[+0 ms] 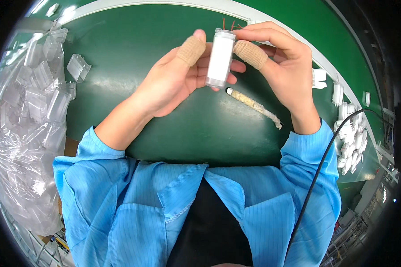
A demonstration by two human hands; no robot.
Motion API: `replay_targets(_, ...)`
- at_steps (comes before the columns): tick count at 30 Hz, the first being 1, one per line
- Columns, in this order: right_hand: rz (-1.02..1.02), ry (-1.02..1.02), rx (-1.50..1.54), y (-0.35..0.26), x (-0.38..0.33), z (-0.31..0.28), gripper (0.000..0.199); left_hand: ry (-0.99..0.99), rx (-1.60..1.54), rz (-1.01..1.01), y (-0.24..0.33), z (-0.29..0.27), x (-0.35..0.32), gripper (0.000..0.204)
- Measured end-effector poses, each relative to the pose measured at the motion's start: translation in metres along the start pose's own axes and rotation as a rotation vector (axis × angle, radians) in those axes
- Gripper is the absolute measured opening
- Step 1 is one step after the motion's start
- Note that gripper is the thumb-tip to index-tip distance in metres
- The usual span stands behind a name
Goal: The person assembles small white plastic enclosures by hand, fitting internal wires and components into the plastic housing at a factory workbench.
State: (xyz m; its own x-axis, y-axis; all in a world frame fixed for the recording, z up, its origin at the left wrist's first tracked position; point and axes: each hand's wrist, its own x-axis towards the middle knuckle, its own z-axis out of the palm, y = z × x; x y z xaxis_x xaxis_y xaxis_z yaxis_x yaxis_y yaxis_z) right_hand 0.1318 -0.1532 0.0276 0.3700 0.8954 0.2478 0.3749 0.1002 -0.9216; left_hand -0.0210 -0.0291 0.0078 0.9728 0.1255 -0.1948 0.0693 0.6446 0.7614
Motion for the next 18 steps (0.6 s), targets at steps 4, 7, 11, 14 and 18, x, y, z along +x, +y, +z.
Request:
replay_targets(4,0.03,-0.079,-0.086,-0.002,0.003,-0.003,0.019,-0.072,0.423,0.067,-0.001,-0.008,-0.004,0.047)
replay_targets(7,0.034,-0.149,-0.167,-0.008,0.005,-0.004,0.018,-0.094,0.584,-0.092,0.003,-0.011,-0.004,0.05)
replay_targets(11,0.046,-0.1,-0.174,-0.001,0.002,-0.007,0.018,0.052,0.65,0.068,-0.003,-0.008,-0.003,0.042)
replay_targets(14,0.058,-0.089,-0.105,0.005,0.004,-0.013,0.021,0.172,0.753,0.246,-0.003,-0.003,-0.004,0.036)
replay_targets(18,0.144,-0.112,0.129,0.006,0.008,-0.011,0.028,0.152,0.882,0.322,-0.005,-0.011,-0.002,0.032)
